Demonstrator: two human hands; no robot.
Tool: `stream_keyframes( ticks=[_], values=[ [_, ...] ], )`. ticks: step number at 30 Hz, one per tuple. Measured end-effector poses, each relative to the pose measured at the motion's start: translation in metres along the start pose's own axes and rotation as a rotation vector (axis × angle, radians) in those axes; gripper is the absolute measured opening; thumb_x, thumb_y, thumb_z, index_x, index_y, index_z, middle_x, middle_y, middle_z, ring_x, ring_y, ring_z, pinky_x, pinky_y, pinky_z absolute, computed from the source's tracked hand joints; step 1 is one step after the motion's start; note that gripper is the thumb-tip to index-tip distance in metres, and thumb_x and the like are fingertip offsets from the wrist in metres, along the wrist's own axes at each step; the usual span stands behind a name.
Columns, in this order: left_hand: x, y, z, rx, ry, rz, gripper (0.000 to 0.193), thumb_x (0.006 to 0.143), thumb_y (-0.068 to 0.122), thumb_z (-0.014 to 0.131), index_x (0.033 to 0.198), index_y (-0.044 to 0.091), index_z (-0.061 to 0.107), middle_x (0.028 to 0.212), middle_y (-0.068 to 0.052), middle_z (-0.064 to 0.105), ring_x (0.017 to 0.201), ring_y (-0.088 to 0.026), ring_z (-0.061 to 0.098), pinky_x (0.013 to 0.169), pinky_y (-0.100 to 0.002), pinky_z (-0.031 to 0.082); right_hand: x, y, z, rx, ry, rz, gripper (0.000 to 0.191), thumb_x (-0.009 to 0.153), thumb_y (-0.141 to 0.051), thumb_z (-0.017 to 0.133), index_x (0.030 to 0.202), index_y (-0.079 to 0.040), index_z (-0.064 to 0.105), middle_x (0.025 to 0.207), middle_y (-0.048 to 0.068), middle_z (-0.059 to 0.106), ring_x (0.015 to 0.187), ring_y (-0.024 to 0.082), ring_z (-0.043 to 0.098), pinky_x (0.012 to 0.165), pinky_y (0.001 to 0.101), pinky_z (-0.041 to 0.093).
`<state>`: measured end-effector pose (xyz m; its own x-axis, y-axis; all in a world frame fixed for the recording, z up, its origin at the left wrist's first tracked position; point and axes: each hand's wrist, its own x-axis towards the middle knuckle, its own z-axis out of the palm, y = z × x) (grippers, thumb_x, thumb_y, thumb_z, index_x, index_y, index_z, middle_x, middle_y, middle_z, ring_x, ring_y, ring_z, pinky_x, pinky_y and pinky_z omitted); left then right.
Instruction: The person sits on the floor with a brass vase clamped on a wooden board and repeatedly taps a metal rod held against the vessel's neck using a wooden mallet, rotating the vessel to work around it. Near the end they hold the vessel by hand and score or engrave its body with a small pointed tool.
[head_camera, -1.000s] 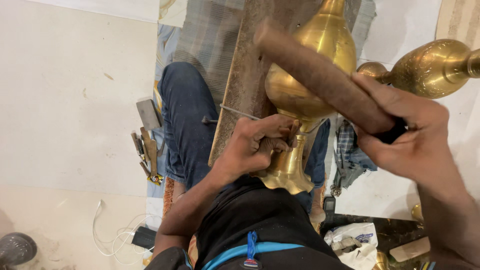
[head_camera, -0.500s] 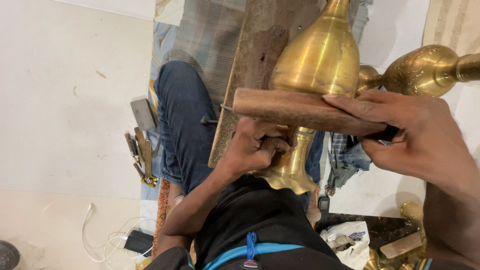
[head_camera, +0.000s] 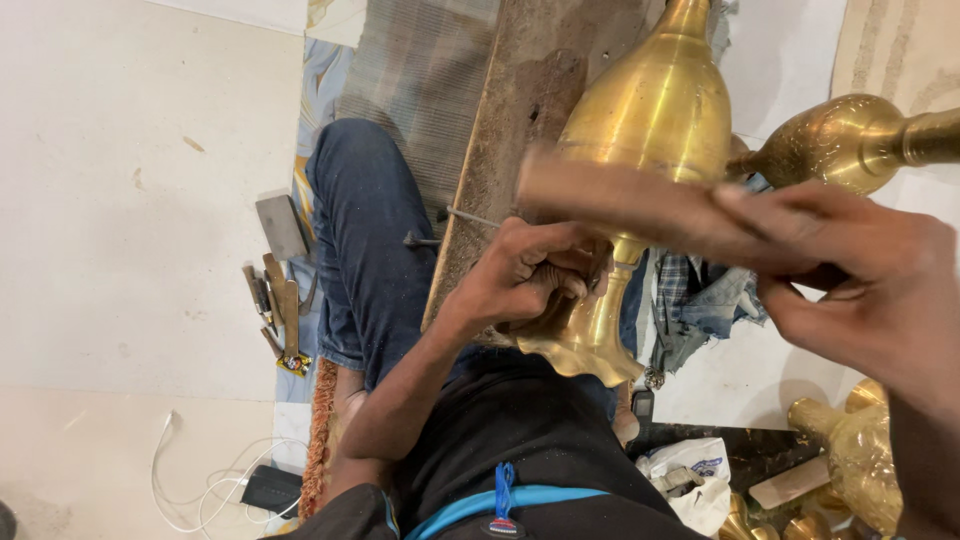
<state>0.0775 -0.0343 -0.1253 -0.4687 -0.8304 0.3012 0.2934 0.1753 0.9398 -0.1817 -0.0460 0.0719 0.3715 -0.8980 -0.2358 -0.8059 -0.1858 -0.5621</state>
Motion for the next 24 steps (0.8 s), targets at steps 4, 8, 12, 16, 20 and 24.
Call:
stream_keyframes(
  ticks=[4, 8, 12, 16, 20, 24],
  values=[
    [-0.004, 0.002, 0.002, -0.151, 0.002, -0.02, 0.048, 0.081, -0.024, 0.052, 0.123, -0.004, 0.064, 0.104, -0.016, 0.077, 0.097, -0.024, 0.078, 0.084, -0.033, 0.069, 0.009, -0.004, 0.002, -0.165, -0.127, 0.119, 0.075, 0.074, 0.005, 0.068, 0.143, -0.026, 0.059, 0.085, 0.007, 0.073, 0.052, 0.015, 0.062, 0.046, 0.0292, 0.05],
    [-0.007, 0.006, 0.001, -0.008, 0.071, 0.033, 0.049, 0.078, -0.023, 0.057, 0.124, -0.005, 0.064, 0.1, -0.017, 0.079, 0.093, -0.024, 0.08, 0.08, -0.033, 0.068, 0.013, -0.015, 0.003, -0.009, -0.102, 0.103, 0.083, 0.069, 0.006, 0.067, 0.147, -0.021, 0.061, 0.091, 0.008, 0.07, 0.052, 0.014, 0.061, 0.047, 0.0274, 0.05],
    [-0.009, 0.006, 0.003, 0.016, 0.113, -0.016, 0.045, 0.08, -0.024, 0.054, 0.12, -0.005, 0.065, 0.095, -0.016, 0.079, 0.087, -0.021, 0.08, 0.077, -0.031, 0.068, 0.015, -0.02, 0.002, 0.079, -0.05, -0.027, 0.075, 0.072, 0.004, 0.065, 0.145, -0.012, 0.058, 0.096, 0.009, 0.07, 0.055, 0.01, 0.062, 0.046, 0.023, 0.05],
    [-0.015, 0.006, 0.008, -0.117, 0.192, -0.005, 0.048, 0.078, -0.025, 0.048, 0.12, -0.007, 0.063, 0.1, -0.02, 0.077, 0.09, -0.023, 0.079, 0.078, -0.03, 0.068, 0.024, -0.015, -0.001, -0.189, -0.179, 0.066, 0.065, 0.073, 0.001, 0.067, 0.137, -0.011, 0.063, 0.089, 0.01, 0.067, 0.059, 0.013, 0.063, 0.049, 0.0285, 0.048],
    [-0.023, 0.008, 0.009, -0.126, 0.2, -0.119, 0.045, 0.081, -0.024, 0.05, 0.121, -0.007, 0.062, 0.094, -0.017, 0.078, 0.087, -0.021, 0.08, 0.075, -0.028, 0.065, 0.03, -0.013, -0.01, -0.059, -0.218, 0.117, 0.077, 0.074, 0.001, 0.067, 0.148, -0.017, 0.055, 0.097, 0.01, 0.069, 0.049, 0.015, 0.062, 0.042, 0.0281, 0.05],
    [-0.017, 0.015, 0.012, -0.151, 0.32, -0.047, 0.035, 0.087, -0.022, 0.052, 0.112, -0.003, 0.067, 0.097, -0.016, 0.078, 0.088, -0.02, 0.08, 0.077, -0.029, 0.067, 0.028, -0.007, -0.013, -0.105, -0.212, -0.004, 0.068, 0.074, -0.001, 0.069, 0.141, -0.013, 0.061, 0.094, 0.009, 0.074, 0.049, 0.013, 0.062, 0.043, 0.0272, 0.05]
  ],
)
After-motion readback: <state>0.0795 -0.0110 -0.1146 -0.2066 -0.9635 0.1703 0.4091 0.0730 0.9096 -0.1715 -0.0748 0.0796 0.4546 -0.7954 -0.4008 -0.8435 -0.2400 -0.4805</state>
